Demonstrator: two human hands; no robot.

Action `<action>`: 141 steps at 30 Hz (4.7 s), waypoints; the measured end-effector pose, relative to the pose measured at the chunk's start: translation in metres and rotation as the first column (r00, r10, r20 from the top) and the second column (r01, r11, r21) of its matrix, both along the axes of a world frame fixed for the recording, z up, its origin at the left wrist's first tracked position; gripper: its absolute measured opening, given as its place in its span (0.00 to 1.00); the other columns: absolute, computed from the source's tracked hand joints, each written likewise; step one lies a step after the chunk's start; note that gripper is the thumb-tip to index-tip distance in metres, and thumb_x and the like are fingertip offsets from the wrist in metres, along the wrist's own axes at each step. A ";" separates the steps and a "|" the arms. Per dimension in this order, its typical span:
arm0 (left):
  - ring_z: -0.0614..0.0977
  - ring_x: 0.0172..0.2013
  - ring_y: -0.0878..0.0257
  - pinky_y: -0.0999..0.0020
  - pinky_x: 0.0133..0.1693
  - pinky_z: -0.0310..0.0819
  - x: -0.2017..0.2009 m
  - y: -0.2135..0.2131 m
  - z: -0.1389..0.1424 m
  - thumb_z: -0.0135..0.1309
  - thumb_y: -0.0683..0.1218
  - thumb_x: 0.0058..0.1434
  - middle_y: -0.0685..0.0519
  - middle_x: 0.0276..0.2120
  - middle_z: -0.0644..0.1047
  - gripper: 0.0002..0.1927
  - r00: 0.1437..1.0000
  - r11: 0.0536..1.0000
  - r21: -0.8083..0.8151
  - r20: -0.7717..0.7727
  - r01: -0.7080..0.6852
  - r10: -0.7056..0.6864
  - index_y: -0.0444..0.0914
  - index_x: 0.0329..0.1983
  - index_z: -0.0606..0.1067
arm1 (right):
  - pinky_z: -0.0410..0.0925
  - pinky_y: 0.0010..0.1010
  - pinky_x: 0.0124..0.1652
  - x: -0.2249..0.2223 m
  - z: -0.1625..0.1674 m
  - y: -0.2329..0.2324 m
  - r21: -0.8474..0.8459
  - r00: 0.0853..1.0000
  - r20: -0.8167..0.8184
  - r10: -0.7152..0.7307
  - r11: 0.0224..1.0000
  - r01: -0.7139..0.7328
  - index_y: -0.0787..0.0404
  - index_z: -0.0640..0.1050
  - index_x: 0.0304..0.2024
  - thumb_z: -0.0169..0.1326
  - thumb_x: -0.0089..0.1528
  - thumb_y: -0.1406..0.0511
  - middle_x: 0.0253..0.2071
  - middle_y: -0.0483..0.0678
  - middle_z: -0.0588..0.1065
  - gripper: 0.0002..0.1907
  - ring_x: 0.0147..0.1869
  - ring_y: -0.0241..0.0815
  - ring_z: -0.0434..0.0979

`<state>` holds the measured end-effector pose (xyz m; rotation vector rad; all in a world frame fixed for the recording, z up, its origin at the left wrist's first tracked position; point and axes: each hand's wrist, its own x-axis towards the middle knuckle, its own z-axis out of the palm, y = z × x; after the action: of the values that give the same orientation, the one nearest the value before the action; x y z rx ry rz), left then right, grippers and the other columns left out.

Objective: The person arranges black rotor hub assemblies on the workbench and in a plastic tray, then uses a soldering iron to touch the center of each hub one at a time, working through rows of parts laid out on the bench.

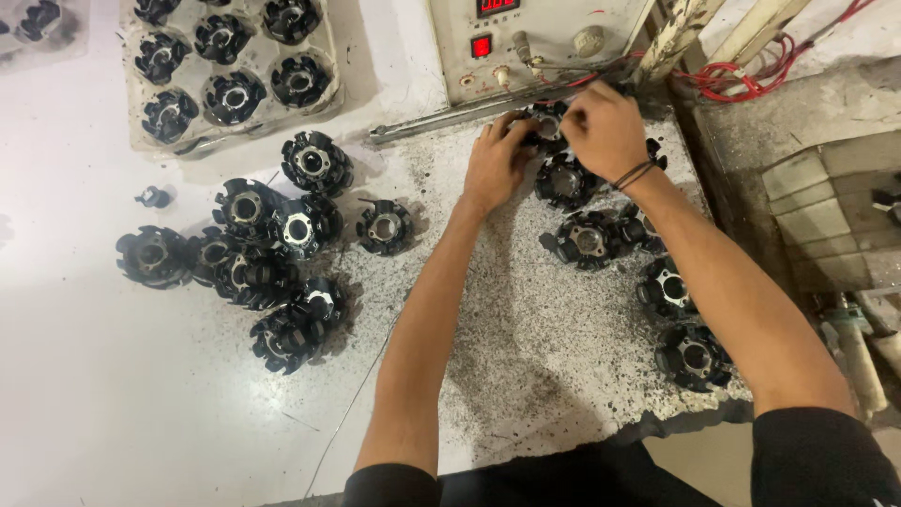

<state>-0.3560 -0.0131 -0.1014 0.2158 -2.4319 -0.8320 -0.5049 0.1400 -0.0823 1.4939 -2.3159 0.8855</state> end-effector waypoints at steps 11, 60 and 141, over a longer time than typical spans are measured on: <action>0.73 0.57 0.43 0.50 0.56 0.68 0.003 0.005 -0.002 0.60 0.42 0.61 0.45 0.63 0.71 0.24 0.999 0.999 -0.018 0.011 -0.051 0.051 0.47 0.61 0.73 | 0.62 0.45 0.53 0.007 0.006 0.009 0.306 0.973 -0.206 0.106 0.951 -0.039 0.49 0.87 0.40 0.63 0.60 0.64 0.44 0.39 0.75 0.07 0.55 0.42 0.71; 0.72 0.61 0.34 0.42 0.58 0.69 0.254 -0.061 0.057 0.53 0.51 0.75 0.32 0.63 0.71 0.29 0.744 0.704 -0.520 0.179 -0.484 0.644 0.26 0.70 0.65 | 0.56 0.49 0.63 0.215 0.034 0.197 0.467 0.985 -0.043 0.165 0.875 -0.126 0.62 0.85 0.41 0.58 0.54 0.45 0.65 0.63 0.70 0.29 0.59 0.55 0.70; 0.70 0.60 0.39 0.49 0.61 0.66 0.065 -0.067 -0.018 0.64 0.56 0.61 0.44 0.66 0.68 0.22 0.995 0.998 -0.060 0.097 -0.022 0.028 0.47 0.56 0.75 | 0.53 0.44 0.73 0.163 0.038 -0.005 0.548 0.959 -0.127 0.253 0.824 -0.145 0.67 0.82 0.46 0.61 0.58 0.54 0.65 0.68 0.68 0.24 0.72 0.59 0.66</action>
<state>-0.2913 -0.0798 -0.1191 0.2706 -2.5361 -0.7535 -0.3423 0.1346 -0.0443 1.9650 -2.3966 0.0951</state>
